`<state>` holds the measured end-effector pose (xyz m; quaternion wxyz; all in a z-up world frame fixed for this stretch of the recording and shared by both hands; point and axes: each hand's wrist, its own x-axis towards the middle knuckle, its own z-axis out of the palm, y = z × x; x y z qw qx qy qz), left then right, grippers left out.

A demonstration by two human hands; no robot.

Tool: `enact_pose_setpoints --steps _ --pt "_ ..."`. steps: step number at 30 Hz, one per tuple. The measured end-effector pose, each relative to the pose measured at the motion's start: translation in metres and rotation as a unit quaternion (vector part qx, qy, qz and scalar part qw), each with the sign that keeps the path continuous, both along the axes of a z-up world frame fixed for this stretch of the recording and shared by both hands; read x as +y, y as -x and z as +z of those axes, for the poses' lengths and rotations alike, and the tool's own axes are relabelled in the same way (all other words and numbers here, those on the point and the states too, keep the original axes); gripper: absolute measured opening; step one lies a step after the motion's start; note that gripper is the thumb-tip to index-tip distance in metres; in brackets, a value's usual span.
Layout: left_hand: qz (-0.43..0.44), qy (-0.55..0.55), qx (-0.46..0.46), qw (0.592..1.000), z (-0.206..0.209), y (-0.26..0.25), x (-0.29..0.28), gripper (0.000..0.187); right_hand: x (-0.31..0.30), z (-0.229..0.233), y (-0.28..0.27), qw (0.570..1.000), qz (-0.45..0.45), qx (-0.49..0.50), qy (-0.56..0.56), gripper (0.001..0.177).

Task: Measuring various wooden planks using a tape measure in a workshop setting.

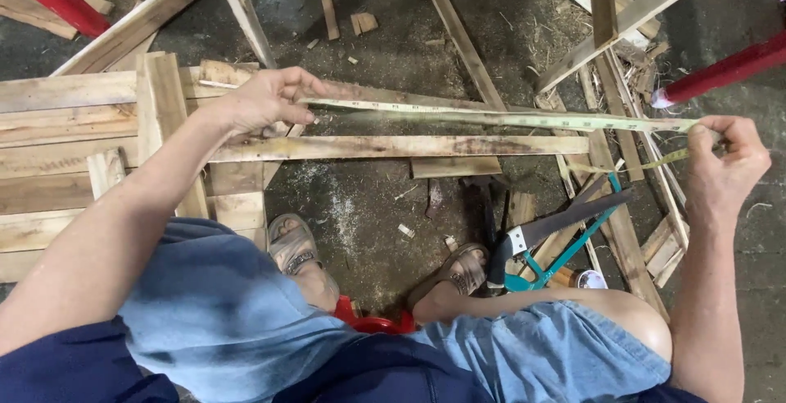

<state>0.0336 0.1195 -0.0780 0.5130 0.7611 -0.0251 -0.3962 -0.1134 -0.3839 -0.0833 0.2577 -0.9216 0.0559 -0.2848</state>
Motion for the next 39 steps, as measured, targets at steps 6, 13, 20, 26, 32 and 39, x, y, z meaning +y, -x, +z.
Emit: enact_pose_setpoints --steps 6,13,20,26,32,39 --pt "0.063 -0.059 -0.058 0.995 -0.006 0.001 0.004 0.011 0.021 0.007 -0.006 0.999 0.001 0.024 -0.031 0.007" --pt "0.189 0.036 0.013 0.981 0.001 -0.003 0.018 0.010 0.025 0.003 -0.009 0.980 -0.023 0.082 -0.179 0.005" --pt "0.204 0.175 -0.002 0.963 0.014 -0.003 0.035 0.020 0.029 -0.004 -0.014 0.953 -0.032 0.121 -0.276 0.004" --pt "0.197 0.246 0.000 0.949 0.033 0.012 0.036 0.028 0.013 -0.027 -0.022 0.945 -0.050 0.158 -0.282 0.011" --pt "0.274 0.211 -0.026 0.938 0.037 0.018 0.032 0.017 0.012 -0.034 -0.026 0.937 -0.065 0.186 -0.289 0.008" --pt "0.294 0.265 -0.013 0.918 0.033 0.018 0.038 0.027 0.019 -0.033 -0.032 0.921 -0.065 0.215 -0.318 0.007"
